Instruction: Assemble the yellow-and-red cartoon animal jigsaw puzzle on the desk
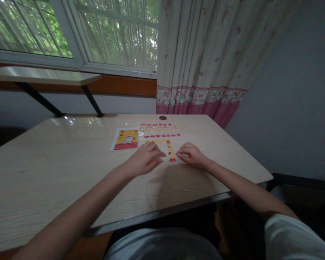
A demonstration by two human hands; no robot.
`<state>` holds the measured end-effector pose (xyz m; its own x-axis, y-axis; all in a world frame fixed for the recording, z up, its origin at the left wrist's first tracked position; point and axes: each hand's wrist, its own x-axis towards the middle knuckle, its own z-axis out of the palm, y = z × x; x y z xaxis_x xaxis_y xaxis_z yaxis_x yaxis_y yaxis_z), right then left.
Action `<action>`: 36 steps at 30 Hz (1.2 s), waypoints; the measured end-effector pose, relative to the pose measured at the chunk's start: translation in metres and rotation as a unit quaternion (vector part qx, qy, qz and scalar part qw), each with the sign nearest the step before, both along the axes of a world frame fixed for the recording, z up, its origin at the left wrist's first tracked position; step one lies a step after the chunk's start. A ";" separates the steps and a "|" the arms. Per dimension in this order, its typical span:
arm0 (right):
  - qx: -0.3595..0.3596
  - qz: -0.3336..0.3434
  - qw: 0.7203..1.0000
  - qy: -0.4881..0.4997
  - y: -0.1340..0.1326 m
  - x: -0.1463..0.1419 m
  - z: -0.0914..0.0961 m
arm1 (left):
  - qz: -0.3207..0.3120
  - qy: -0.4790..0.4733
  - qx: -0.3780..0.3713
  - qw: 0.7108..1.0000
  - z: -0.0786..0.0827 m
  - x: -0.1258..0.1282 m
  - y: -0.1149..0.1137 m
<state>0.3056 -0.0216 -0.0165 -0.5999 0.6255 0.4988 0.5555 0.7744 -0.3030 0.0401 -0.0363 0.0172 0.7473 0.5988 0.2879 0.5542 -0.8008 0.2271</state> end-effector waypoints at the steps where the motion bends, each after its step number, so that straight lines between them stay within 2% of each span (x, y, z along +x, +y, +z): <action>1: -0.003 0.000 1.000 -0.003 0.000 0.001 0.001 | 0.012 0.009 -0.002 1.000 0.004 -0.006 0.003; 6: -0.018 0.008 1.000 -0.019 0.003 0.001 0.001 | 0.024 0.066 -0.063 0.995 0.016 -0.035 0.014; 11: -0.033 -0.007 0.999 -0.025 0.005 -0.001 -0.002 | 0.020 0.078 -0.095 0.992 0.006 -0.046 0.010; 16: -0.037 -0.017 0.999 -0.022 0.005 -0.001 -0.001 | -0.003 0.067 -0.097 0.993 -0.004 -0.046 0.003; 23: -0.038 0.013 0.999 -0.029 0.010 -0.004 0.007 | -0.018 0.035 -0.134 0.990 -0.007 -0.044 0.006; 28: -0.080 0.070 0.993 -0.054 0.018 -0.013 0.022 | -0.034 0.047 -0.191 0.980 -0.003 -0.044 0.011; 34: -0.134 0.060 0.989 -0.018 0.033 -0.025 0.035 | -0.021 0.022 -0.213 0.977 0.003 -0.038 0.002; 36: -0.141 0.046 0.989 -0.003 0.036 -0.030 0.036 | -0.012 -0.002 -0.250 0.968 0.005 -0.036 0.000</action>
<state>0.2753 0.0149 0.0192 -0.6638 0.6810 0.3093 0.4883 0.7078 -0.5104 0.0044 -0.0359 0.0223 0.7628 0.6459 -0.0312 0.5346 -0.6027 0.5924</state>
